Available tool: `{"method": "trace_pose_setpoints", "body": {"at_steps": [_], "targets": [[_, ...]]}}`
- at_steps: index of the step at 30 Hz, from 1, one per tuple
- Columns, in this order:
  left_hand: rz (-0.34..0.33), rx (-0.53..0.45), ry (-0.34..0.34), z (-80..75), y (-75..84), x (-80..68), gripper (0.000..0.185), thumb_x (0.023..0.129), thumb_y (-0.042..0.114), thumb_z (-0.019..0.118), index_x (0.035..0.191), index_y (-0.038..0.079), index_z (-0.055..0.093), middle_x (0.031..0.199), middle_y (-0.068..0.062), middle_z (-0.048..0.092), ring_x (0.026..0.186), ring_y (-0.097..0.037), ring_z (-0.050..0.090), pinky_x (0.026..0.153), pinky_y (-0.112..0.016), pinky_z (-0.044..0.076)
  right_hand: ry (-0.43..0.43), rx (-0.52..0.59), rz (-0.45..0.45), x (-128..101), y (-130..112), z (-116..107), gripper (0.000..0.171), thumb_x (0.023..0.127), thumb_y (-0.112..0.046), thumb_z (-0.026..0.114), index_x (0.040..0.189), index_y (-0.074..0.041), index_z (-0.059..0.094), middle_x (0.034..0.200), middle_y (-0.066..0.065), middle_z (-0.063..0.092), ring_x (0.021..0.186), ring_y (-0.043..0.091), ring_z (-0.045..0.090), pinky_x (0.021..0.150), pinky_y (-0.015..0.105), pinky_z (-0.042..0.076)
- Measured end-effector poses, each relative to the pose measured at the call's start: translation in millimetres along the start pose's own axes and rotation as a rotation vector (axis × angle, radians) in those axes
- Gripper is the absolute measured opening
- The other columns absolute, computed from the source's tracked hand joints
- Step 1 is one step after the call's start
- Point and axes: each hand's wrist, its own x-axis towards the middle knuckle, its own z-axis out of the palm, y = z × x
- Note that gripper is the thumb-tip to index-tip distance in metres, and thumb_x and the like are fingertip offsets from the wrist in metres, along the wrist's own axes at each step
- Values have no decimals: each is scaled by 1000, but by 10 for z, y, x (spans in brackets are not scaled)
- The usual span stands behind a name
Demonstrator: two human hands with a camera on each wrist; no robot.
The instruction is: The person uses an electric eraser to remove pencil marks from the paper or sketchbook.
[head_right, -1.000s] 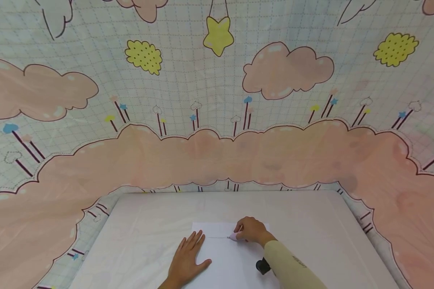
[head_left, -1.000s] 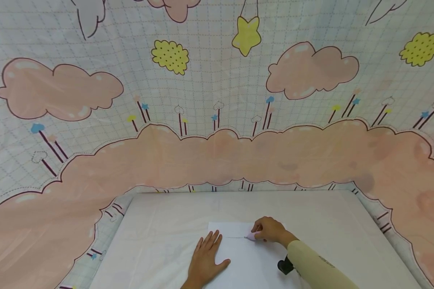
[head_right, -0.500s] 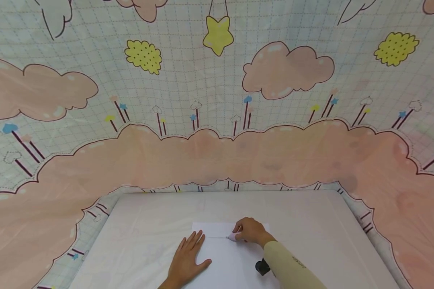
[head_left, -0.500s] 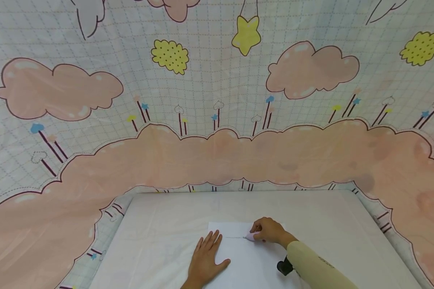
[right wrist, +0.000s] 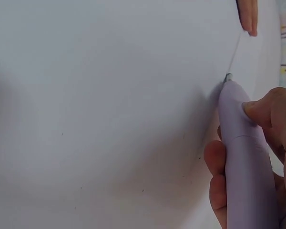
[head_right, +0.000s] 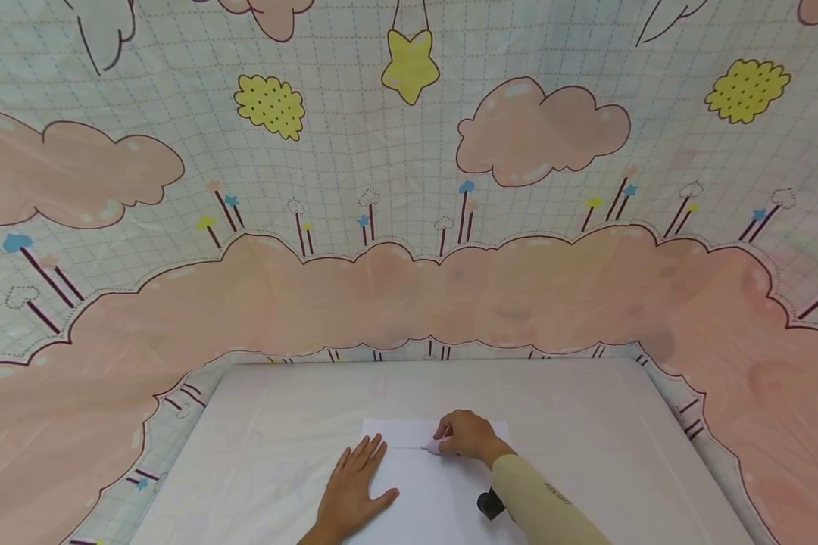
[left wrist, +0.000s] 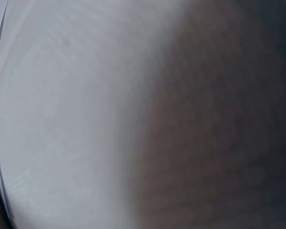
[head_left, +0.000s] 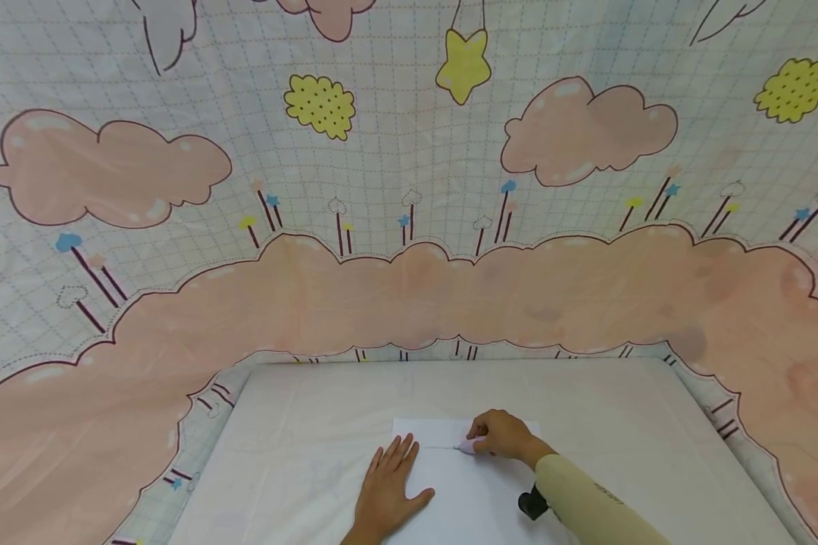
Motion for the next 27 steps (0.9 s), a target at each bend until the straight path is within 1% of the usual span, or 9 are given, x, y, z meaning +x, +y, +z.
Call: {"method": "trace_pose_setpoints", "body": {"at_steps": [7,12,17,27], "targets": [[-5,0,-5,30,-12,-10,84,85,74,50,147,18,48,157,4,39,146,-21,33,118,-45,26,19,-29,36,-55,8,-70,9,80,-17,81,86,-16,74,87,-5,66,74,11,56,58,26,49],[-11,10,-11,51,-21,-8,85,84,76,49,147,19,47,157,5,38,146,-20,32,119,-45,25,33,-48,12,-71,16,-75,9,79,-17,81,86,-16,75,87,-5,66,75,12,55,60,27,49],[-10,13,-10,52,-22,-12,85,84,76,48,147,18,48,157,4,38,146,-21,32,118,-45,25,49,-74,-8,-72,-8,-51,8,79,-18,81,85,-16,76,86,-5,67,79,12,54,68,31,49],[-12,-6,-23,16,-8,-6,85,85,75,49,148,18,47,157,3,38,146,-22,32,118,-47,26,62,-65,-41,-70,-25,2,9,79,-18,81,85,-18,74,87,-6,67,80,12,56,73,35,50]]}}
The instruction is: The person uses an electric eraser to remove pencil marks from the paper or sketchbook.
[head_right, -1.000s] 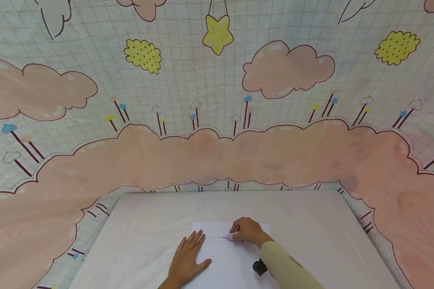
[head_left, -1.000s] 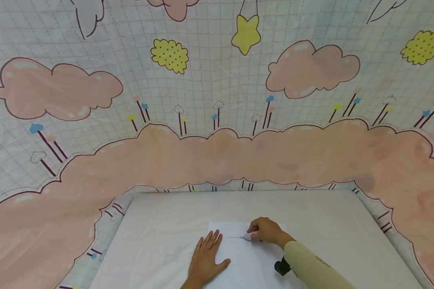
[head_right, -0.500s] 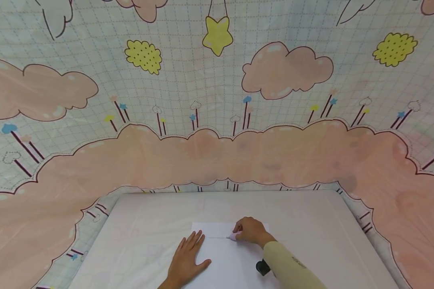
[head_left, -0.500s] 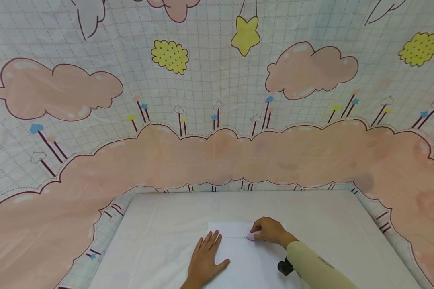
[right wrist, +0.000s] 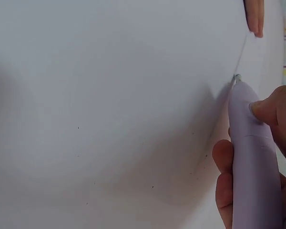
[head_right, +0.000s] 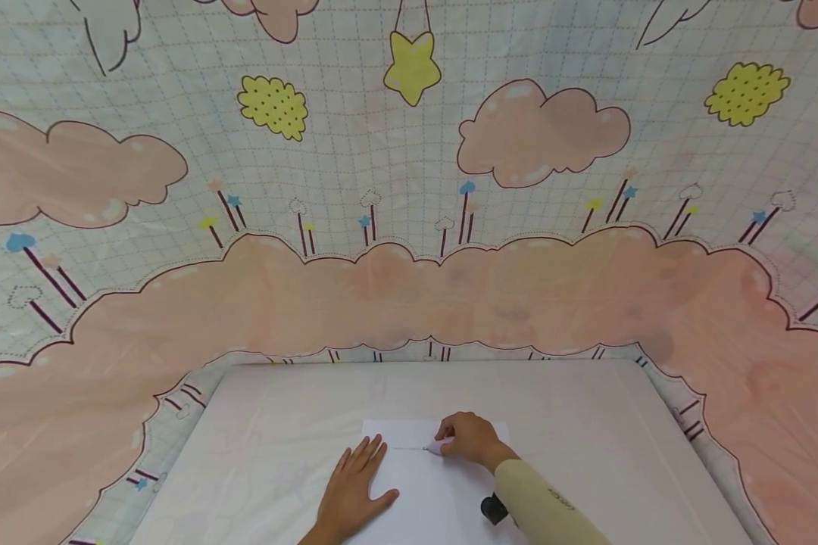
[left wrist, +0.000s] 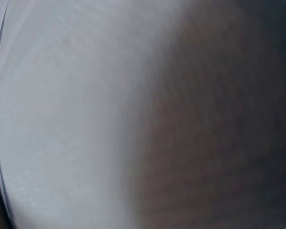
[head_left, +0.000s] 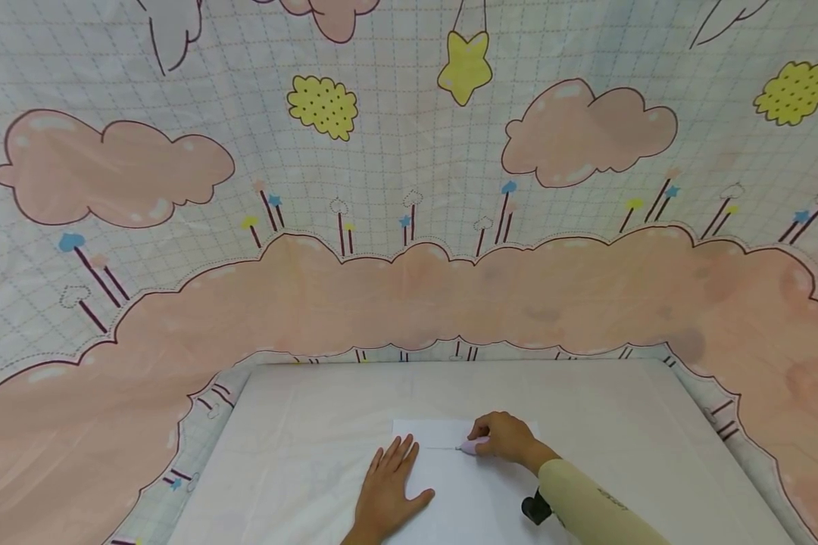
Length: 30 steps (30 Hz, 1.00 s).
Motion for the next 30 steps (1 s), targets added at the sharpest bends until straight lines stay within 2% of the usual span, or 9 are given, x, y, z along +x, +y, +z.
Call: {"method": "trace_pose_setpoints", "body": {"at_steps": [5,12,17,22,27,30], "targets": [[2,-1,-13,0,2,-1,86,85,75,48,148,17,47,158,3,37,147,-22,32,118,-47,27,8,12,9,11,23,24,10,79,-17,81,86,-19,74,88,-6,67,82,12,57,73,36,50],[13,4,1,-10,15,-10,85,85,75,48,148,17,47,157,3,38,146,-22,33,118,-47,28,5,15,10,19,53,59,9,80,-18,81,86,-20,74,88,-8,67,81,10,56,69,31,48],[17,2,15,-15,23,-10,85,85,75,48,147,17,48,157,3,38,146,-22,33,118,-47,28,9,4,-22,12,43,62,9,80,-16,80,87,-18,75,88,-7,68,82,12,58,72,35,51],[13,-1,2,-21,21,-3,85,85,75,48,148,17,47,157,2,38,146,-22,32,118,-47,27,9,-7,-38,21,20,64,8,81,-17,80,87,-18,75,89,-8,69,84,12,59,77,38,52],[3,-2,-22,-20,9,7,86,85,75,48,148,17,46,158,2,37,147,-23,31,119,-48,26,14,-8,-24,9,23,47,9,80,-19,81,86,-18,74,89,-7,70,85,13,60,78,40,52],[6,1,-10,-16,0,4,85,85,75,48,147,17,47,157,2,38,146,-23,32,118,-48,27,17,-3,-8,-5,43,26,9,79,-18,81,86,-17,74,90,-6,70,87,16,61,78,41,52]]}}
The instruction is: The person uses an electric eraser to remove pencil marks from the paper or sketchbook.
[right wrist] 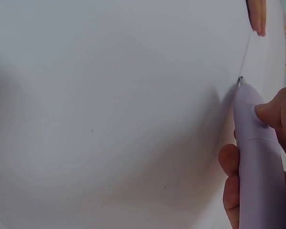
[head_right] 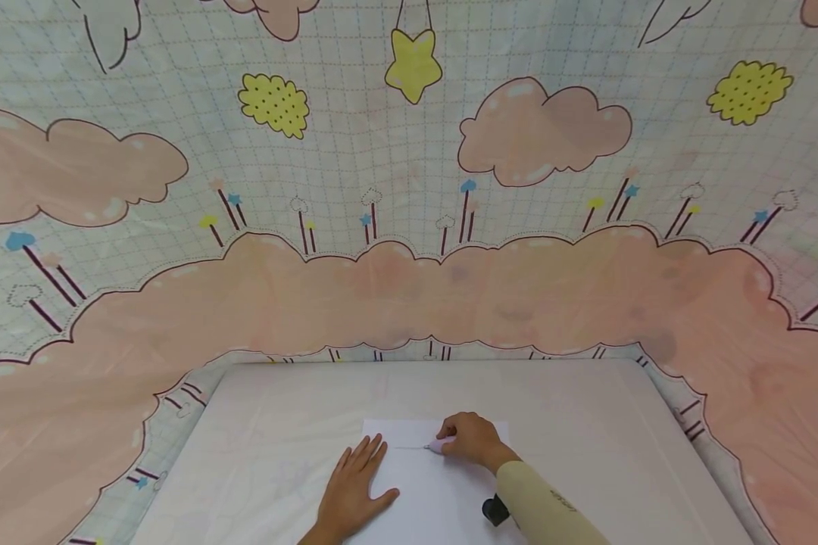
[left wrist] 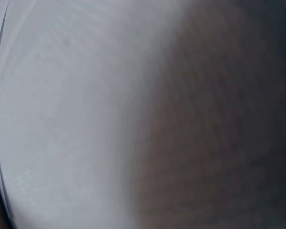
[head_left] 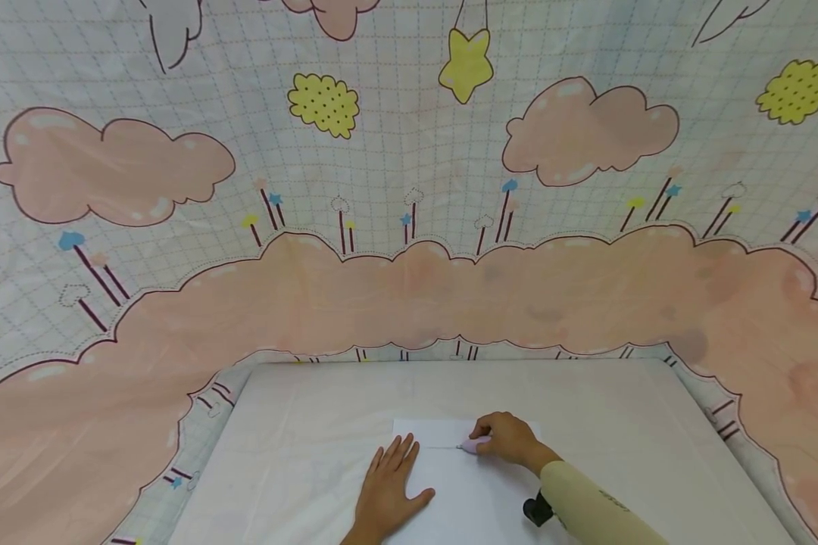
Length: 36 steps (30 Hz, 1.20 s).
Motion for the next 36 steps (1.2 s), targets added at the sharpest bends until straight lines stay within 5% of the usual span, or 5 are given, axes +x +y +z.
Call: {"method": "trace_pose_setpoints", "body": {"at_steps": [6,13,23,36], "targets": [[25,5,64,-3,7,-10,84,85,74,50,144,15,52,154,0,43,143,-25,38,114,-49,32,4,9,-18,1,38,7,10,79,-15,81,86,-16,75,89,-6,70,87,16,61,77,40,52],[5,-5,13,1,13,-14,85,85,75,48,147,16,48,157,2,39,146,-23,33,118,-48,27,-1,6,-45,38,2,55,9,80,-17,80,87,-17,76,88,-8,70,84,12,59,77,38,52],[32,4,104,13,-4,-19,83,85,74,50,143,15,53,153,0,45,142,-24,39,113,-49,33,8,-9,-13,8,25,1,10,78,-17,82,85,-17,75,87,-8,69,83,14,59,74,36,50],[-2,-7,-10,7,-11,0,86,86,76,45,148,17,46,158,2,37,147,-23,31,119,-49,26,-1,0,-34,58,-67,54,10,78,-18,82,86,-17,76,87,-8,70,82,11,59,75,36,51]]}}
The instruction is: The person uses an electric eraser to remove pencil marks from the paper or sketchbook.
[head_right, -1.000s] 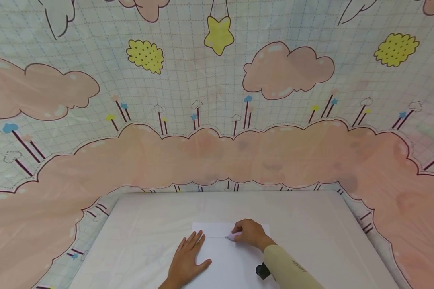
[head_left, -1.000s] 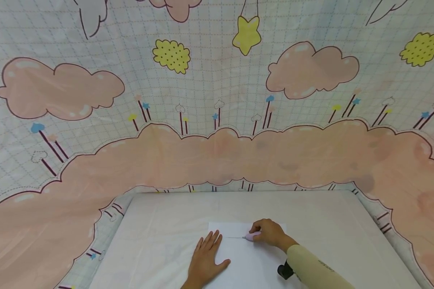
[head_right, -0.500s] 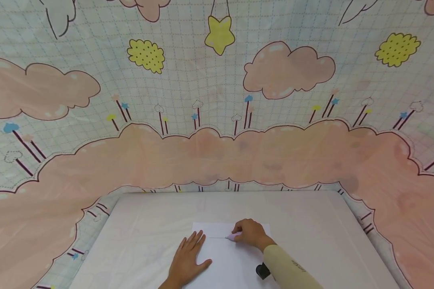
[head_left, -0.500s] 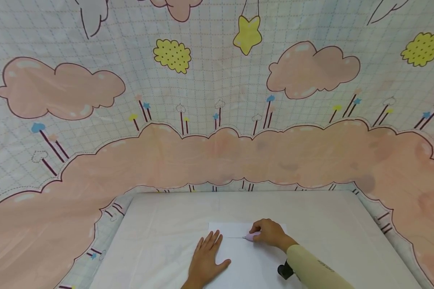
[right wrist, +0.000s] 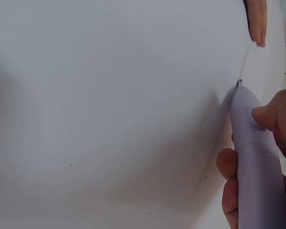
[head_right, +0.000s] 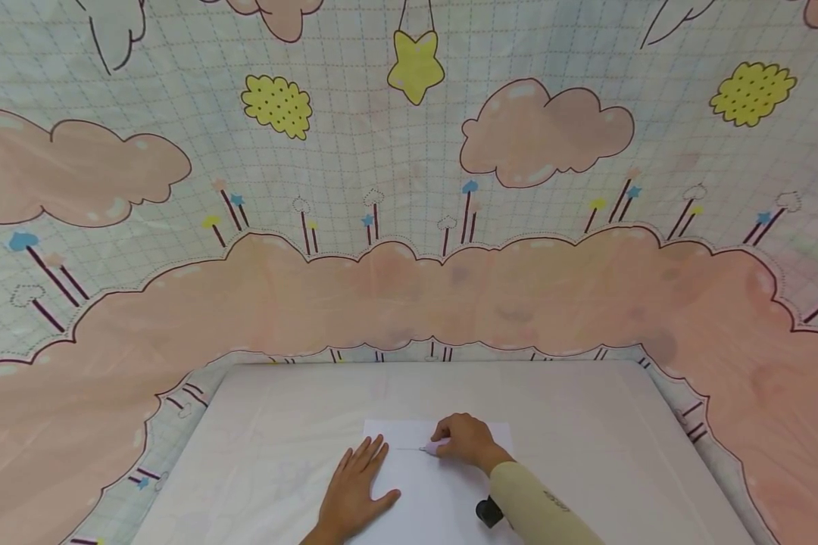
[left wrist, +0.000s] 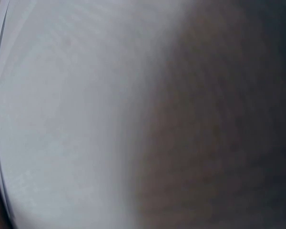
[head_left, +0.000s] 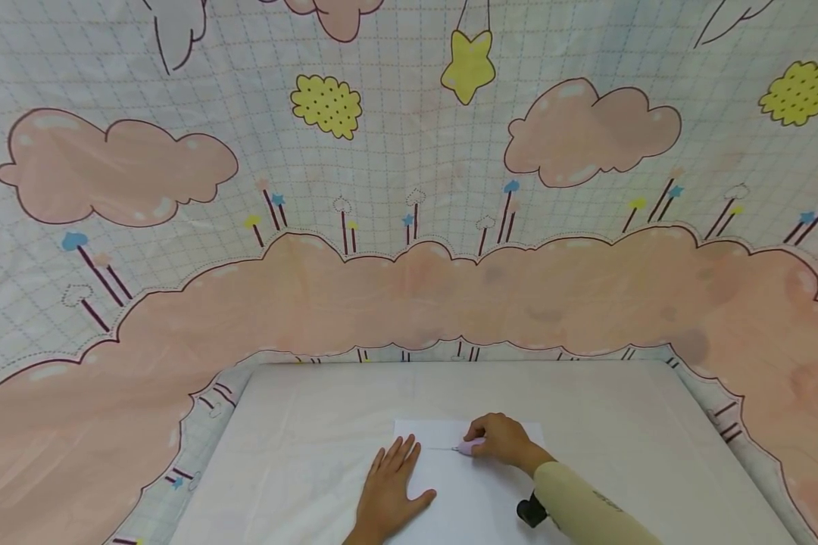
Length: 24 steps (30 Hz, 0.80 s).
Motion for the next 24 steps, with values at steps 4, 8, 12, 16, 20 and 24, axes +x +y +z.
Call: {"method": "trace_pose_setpoints", "body": {"at_steps": [4,8,12,16,20,24], "targets": [[3,-2,8,3,3,-5,86,86,76,46,148,17,47,158,2,37,147,-23,32,119,-48,26,-7,-1,7,-3,-8,-15,10,79,-20,82,86,-17,76,87,-9,70,81,11,59,74,35,50],[5,6,15,4,3,-8,86,86,77,44,148,18,47,157,2,38,147,-22,32,118,-48,27,-8,-10,33,-31,30,-45,11,78,-22,82,85,-18,75,86,-9,68,80,11,56,73,34,49],[8,5,18,-3,7,-12,86,86,77,44,148,18,47,157,3,37,147,-21,32,118,-48,28,0,-11,38,-50,80,-55,11,77,-21,83,84,-18,75,85,-8,68,80,11,55,72,34,48],[5,7,5,-5,6,-11,86,86,78,43,148,18,47,158,3,37,147,-21,31,118,-48,27,-1,-3,19,-35,91,-42,10,77,-20,83,84,-18,75,85,-9,68,79,10,55,71,33,47],[5,15,-1,-13,5,-7,87,85,78,43,148,18,47,158,2,37,147,-22,32,118,-48,27,-10,-4,5,-14,71,-22,10,78,-20,82,85,-18,75,85,-9,68,78,10,54,71,32,48],[8,19,1,1,-1,-5,88,85,79,42,148,18,47,158,3,37,147,-22,31,118,-49,28,-13,2,-15,5,28,8,9,78,-18,82,85,-16,76,86,-8,69,80,11,57,72,33,49]]}}
